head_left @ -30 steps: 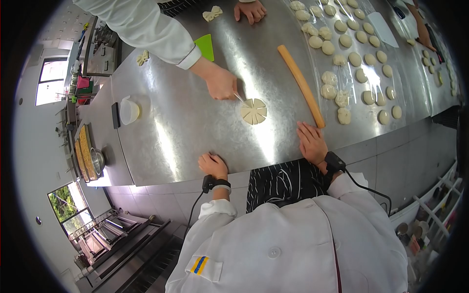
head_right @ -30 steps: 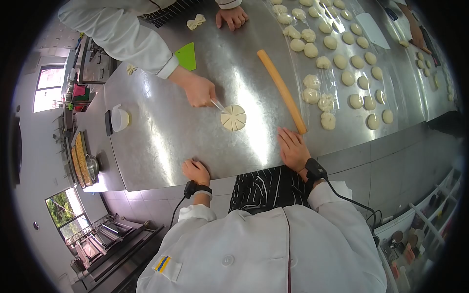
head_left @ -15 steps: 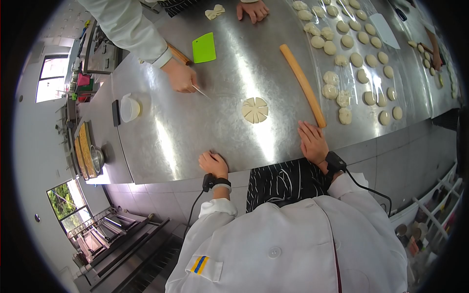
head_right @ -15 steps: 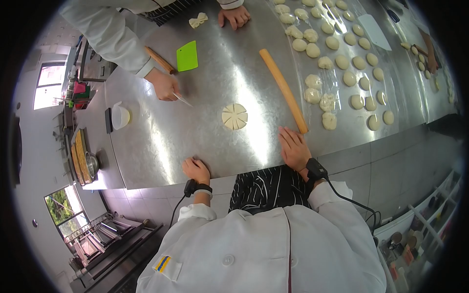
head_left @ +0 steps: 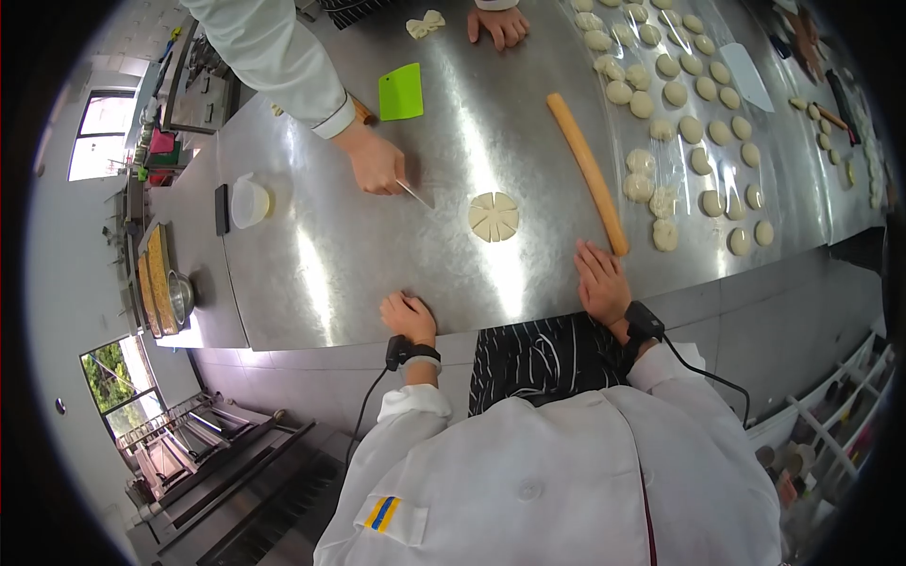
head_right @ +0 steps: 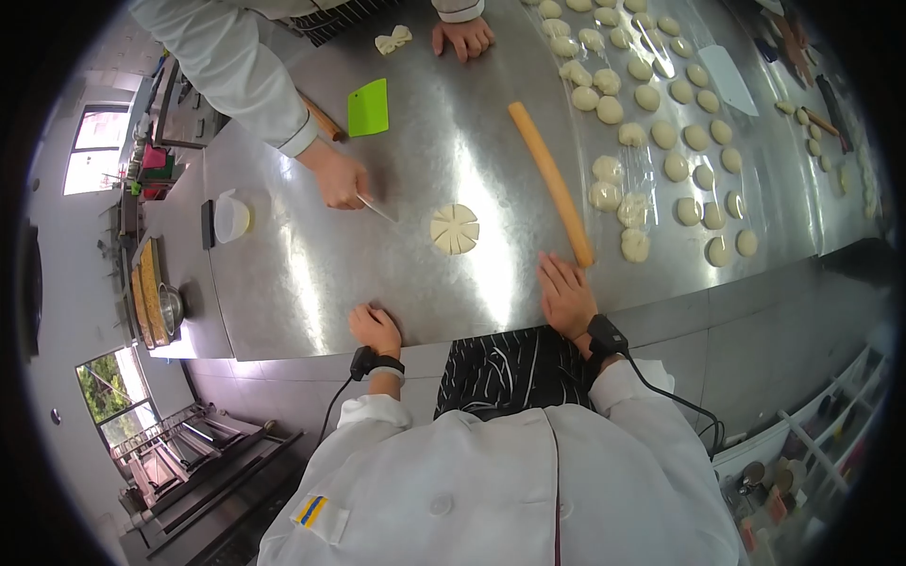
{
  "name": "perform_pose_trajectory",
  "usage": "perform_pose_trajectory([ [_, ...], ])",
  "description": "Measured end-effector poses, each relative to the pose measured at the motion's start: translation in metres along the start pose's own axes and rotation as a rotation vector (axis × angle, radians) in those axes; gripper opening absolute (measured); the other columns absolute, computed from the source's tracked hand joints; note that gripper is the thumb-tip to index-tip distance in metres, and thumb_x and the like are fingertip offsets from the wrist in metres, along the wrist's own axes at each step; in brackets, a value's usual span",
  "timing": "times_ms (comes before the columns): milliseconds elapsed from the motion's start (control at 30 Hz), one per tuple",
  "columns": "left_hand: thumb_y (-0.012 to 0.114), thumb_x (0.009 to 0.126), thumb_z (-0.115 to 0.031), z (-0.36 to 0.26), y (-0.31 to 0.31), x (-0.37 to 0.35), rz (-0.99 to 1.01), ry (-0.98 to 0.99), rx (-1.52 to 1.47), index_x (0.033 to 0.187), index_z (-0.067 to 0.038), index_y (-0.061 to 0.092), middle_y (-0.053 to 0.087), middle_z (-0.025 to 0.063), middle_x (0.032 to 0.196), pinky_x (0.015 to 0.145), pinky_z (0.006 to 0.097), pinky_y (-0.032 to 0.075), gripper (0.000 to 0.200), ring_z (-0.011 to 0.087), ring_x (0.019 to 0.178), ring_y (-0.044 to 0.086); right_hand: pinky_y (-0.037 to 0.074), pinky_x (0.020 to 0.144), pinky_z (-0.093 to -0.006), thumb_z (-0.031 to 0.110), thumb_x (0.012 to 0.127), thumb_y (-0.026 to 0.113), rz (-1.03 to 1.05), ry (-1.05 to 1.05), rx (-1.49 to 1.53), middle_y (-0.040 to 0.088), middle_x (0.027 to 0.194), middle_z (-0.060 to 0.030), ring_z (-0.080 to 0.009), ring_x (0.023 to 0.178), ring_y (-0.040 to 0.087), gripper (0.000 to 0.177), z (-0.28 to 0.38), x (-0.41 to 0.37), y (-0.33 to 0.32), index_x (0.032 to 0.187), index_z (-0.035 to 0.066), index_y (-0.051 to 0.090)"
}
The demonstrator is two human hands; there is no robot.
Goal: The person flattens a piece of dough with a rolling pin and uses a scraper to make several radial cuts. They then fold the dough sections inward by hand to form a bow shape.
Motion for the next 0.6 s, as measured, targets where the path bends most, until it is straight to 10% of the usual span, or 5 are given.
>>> perform_pose_trajectory([
  [600, 0.053, 0.078, -0.008, -0.0011, -0.0005, -0.0002, -0.005, -0.049, 0.015, 0.084, -0.004, 0.053, 0.052, 0.0126, 0.084, 0.074, 0.0439, 0.037, 0.006, 0.0331, 0.083, 0.049, 0.036, 0.102, -0.0462, 0.008, 0.079, 0.055, 0.000, -0.043, -0.011, 0.050, 0.136, -0.0180, -0.0335, 0.125, 0.046, 0.041, 0.0015, 0.0037, 0.0009, 0.118, -0.005, 0.056],
])
Point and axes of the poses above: each hand's wrist, its own x-axis towards the middle knuckle, its own y-axis out of the palm, z = x × y, the point moved 2 cm from there along x, towards the middle knuckle
